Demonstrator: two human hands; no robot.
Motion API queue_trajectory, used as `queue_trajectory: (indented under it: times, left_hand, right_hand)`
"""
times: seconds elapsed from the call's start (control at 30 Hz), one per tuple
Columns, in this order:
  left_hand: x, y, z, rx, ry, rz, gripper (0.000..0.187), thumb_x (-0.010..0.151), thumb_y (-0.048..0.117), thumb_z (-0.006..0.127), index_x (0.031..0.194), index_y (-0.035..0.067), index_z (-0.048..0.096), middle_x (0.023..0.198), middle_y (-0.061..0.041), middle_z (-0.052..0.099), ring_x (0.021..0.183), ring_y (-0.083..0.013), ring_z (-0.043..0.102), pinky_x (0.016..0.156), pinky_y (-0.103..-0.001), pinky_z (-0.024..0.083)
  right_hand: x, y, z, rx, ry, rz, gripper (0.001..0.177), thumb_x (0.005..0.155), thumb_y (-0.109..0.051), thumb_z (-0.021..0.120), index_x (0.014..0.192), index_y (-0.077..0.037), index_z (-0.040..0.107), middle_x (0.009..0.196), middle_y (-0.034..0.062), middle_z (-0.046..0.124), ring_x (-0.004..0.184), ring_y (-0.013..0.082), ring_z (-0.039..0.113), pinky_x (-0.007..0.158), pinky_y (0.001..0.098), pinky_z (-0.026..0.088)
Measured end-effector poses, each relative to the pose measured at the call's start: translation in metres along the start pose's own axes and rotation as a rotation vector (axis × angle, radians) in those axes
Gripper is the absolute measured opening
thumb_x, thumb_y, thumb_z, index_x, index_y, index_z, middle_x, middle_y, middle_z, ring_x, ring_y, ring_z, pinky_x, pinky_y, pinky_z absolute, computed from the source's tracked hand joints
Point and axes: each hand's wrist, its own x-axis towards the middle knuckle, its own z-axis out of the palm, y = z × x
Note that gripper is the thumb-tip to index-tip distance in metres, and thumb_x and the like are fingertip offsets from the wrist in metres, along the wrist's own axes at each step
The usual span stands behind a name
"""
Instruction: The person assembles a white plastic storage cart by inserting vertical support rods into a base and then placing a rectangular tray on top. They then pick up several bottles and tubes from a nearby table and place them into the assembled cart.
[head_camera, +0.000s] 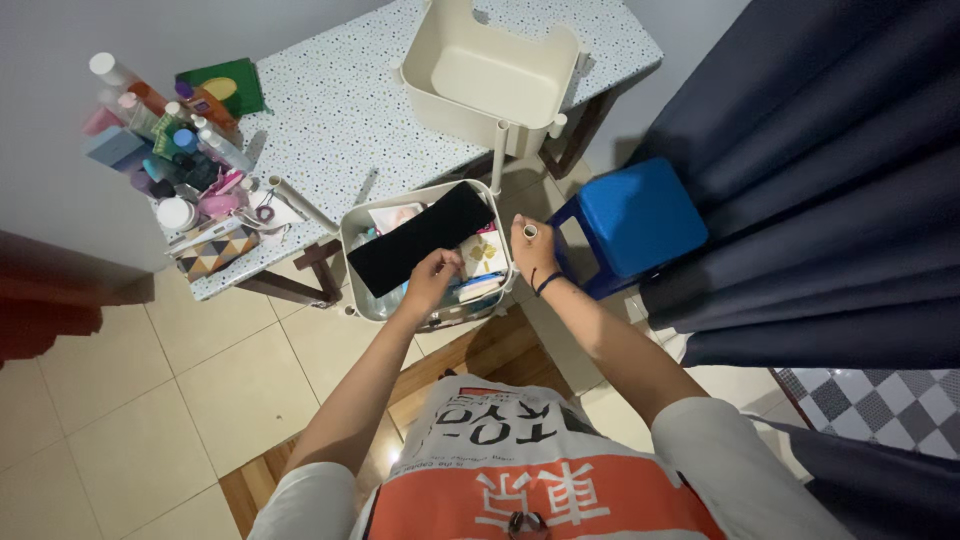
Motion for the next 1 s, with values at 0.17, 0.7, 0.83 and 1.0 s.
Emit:
queue_trajectory:
  times: [0.17, 0.7, 0.83, 1.0]
  left_hand:
    - [0.003, -0.010, 0.001, -0.026, -0.013, -0.001, 0.013, 0.102, 0.014, 0.058, 0.099, 0.004, 0.066, 0.096, -0.002, 0.069, 0.087, -0.0115, 0.064, 0.083, -0.028, 0.052]
    - [0.006, 0.003, -0.003, -0.007, -0.036, 0.009, 0.015, 0.102, 0.014, 0.056, 0.099, 0.003, 0.066, 0.096, -0.003, 0.070, 0.092, -0.0121, 0.064, 0.086, -0.029, 0.051]
    - [0.010, 0.008, -0.007, 0.018, -0.040, -0.044, 0.017, 0.103, 0.017, 0.057, 0.101, 0.003, 0.067, 0.093, -0.004, 0.070, 0.090, -0.0128, 0.064, 0.085, -0.029, 0.051]
    - [0.017, 0.002, -0.017, -0.053, -0.064, -0.003, 0.017, 0.104, 0.018, 0.058, 0.100, 0.003, 0.066, 0.091, -0.004, 0.070, 0.088, -0.0128, 0.066, 0.083, -0.029, 0.053]
  right_hand:
    - [0.007, 0.005, -0.003, 0.172, -0.159, 0.119, 0.036, 0.100, -0.013, 0.056, 0.066, -0.001, 0.053, 0.056, 0.0002, 0.049, 0.052, 0.0089, 0.045, 0.049, 0.0309, 0.035]
    - [0.007, -0.011, -0.012, 0.282, -0.221, 0.196, 0.040, 0.104, -0.019, 0.055, 0.066, -0.007, 0.051, 0.057, -0.0032, 0.048, 0.050, 0.0074, 0.044, 0.047, 0.0270, 0.034]
    - [0.008, -0.016, -0.019, 0.212, -0.230, 0.261, 0.041, 0.105, -0.019, 0.054, 0.066, -0.006, 0.050, 0.057, -0.0025, 0.049, 0.050, 0.0080, 0.045, 0.047, 0.0277, 0.036]
    - [0.005, -0.013, -0.019, 0.119, -0.202, 0.094, 0.040, 0.106, -0.019, 0.053, 0.068, -0.006, 0.053, 0.057, -0.0013, 0.053, 0.052, 0.0087, 0.049, 0.051, 0.0278, 0.041]
